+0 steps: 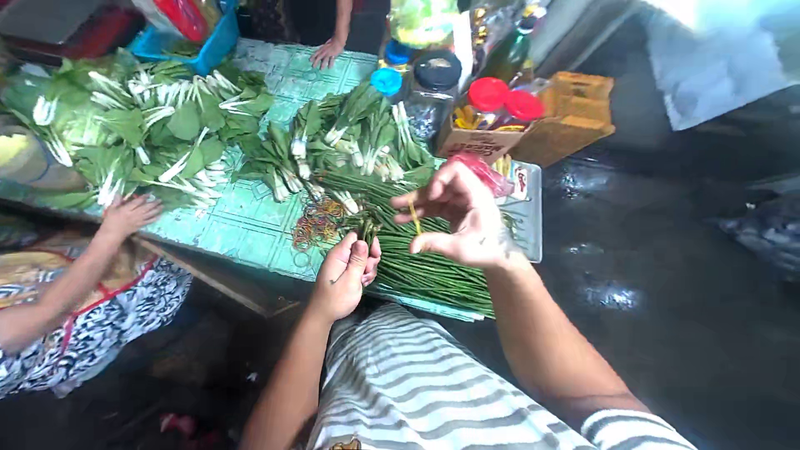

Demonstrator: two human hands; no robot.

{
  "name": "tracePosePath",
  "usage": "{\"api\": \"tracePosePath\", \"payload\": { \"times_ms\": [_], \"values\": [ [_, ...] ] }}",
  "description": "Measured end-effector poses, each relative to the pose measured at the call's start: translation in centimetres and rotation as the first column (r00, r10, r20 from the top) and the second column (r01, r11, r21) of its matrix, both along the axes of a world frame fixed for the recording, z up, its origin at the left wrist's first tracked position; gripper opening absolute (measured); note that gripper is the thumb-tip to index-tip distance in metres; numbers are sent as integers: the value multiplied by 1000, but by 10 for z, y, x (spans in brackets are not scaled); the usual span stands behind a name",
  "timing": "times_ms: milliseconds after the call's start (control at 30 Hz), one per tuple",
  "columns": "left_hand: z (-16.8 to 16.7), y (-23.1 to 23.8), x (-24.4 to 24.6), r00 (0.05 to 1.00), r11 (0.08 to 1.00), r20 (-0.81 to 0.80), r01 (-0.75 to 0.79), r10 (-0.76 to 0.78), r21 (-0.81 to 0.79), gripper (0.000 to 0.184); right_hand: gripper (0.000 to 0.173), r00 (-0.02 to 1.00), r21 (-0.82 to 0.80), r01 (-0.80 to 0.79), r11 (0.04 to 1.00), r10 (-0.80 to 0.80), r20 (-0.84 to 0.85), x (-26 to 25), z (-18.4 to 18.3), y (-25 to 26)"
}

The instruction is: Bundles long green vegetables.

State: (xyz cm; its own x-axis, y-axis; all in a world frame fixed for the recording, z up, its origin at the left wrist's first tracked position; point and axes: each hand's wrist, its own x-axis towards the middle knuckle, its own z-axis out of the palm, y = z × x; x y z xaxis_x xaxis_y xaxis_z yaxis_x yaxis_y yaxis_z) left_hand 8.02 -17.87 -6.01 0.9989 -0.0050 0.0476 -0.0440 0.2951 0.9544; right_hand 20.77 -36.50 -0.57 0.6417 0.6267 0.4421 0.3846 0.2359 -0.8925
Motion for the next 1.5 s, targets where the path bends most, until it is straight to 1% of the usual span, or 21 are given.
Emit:
{"api": "tracePosePath", "payload": {
  "times_ms": [67,133,167,233,400,500,567,600,667,767,833,900,967,1000,1067,1100,1167,1233,1300,1400,1500],
  "values": [
    [2,-32,-1,998,991,-14,68,-67,115,27,60,992,-107,-42,993,54,115,-7,-1,-18],
    [3,-58,0,990,967,2,136,-140,217,24,56,963,-271,-11,962,83,255,-10,-1,-40],
    [3,-70,1,986,958,11,159,-166,237,24,53,954,-345,-11,939,113,278,-10,-3,-53],
    [2,-93,2,983,970,8,179,-182,167,28,46,955,-365,-70,928,169,244,-9,-14,-82],
    [-13,-153,-1,998,988,-54,15,-24,-156,31,19,993,-200,-3,980,26,111,-30,-56,-148],
    [-24,-175,4,995,960,-86,24,-50,-278,31,26,963,114,-239,964,251,-97,-40,-84,-177],
    [-30,-182,8,991,949,-87,73,-104,-308,31,25,938,320,-235,918,301,-174,-48,-100,-187],
    [-34,-183,10,987,943,-82,107,-140,-315,30,25,942,362,-192,912,275,-194,-52,-105,-191],
    [-41,-186,12,976,937,-78,171,-203,-304,29,25,966,365,-111,924,187,-179,-55,-108,-197],
    [-47,-190,13,961,939,-81,236,-263,-249,30,24,995,287,-34,957,58,-76,-58,-103,-200],
    [-45,-192,13,960,942,-96,234,-263,-242,31,24,998,264,-48,963,59,-35,-59,-103,-202],
    [-40,-193,14,962,932,-127,192,-240,-307,30,26,991,292,-101,951,121,-52,-63,-110,-203],
    [-35,-194,18,966,912,-145,144,-214,-384,30,24,971,407,-107,907,184,-155,-71,-122,-199],
    [-34,-194,20,969,906,-152,118,-194,-407,30,21,939,520,-66,852,229,-257,-78,-130,-195],
    [-33,-196,23,978,905,-143,77,-150,-418,31,22,785,747,103,656,408,-466,-93,-142,-181],
    [-34,-197,24,982,905,-125,74,-139,-419,31,25,698,809,171,562,511,-502,-97,-143,-174],
    [-36,-198,24,985,900,-92,92,-145,-426,31,33,608,853,211,478,619,-497,-102,-143,-166],
    [-36,-193,26,982,887,-61,135,-180,-441,30,38,607,849,180,497,623,-493,-101,-142,-167],
    [-35,-188,27,983,888,-57,134,-176,-440,29,33,676,785,110,610,534,-509,-102,-142,-170],
    [-32,-184,28,987,904,-75,99,-143,-417,29,22,817,637,8,771,363,-449,-104,-143,-171],
    [-32,-182,28,984,899,-88,102,-153,-426,27,21,871,573,-13,820,290,-395,-101,-140,-172]
  ]
}}
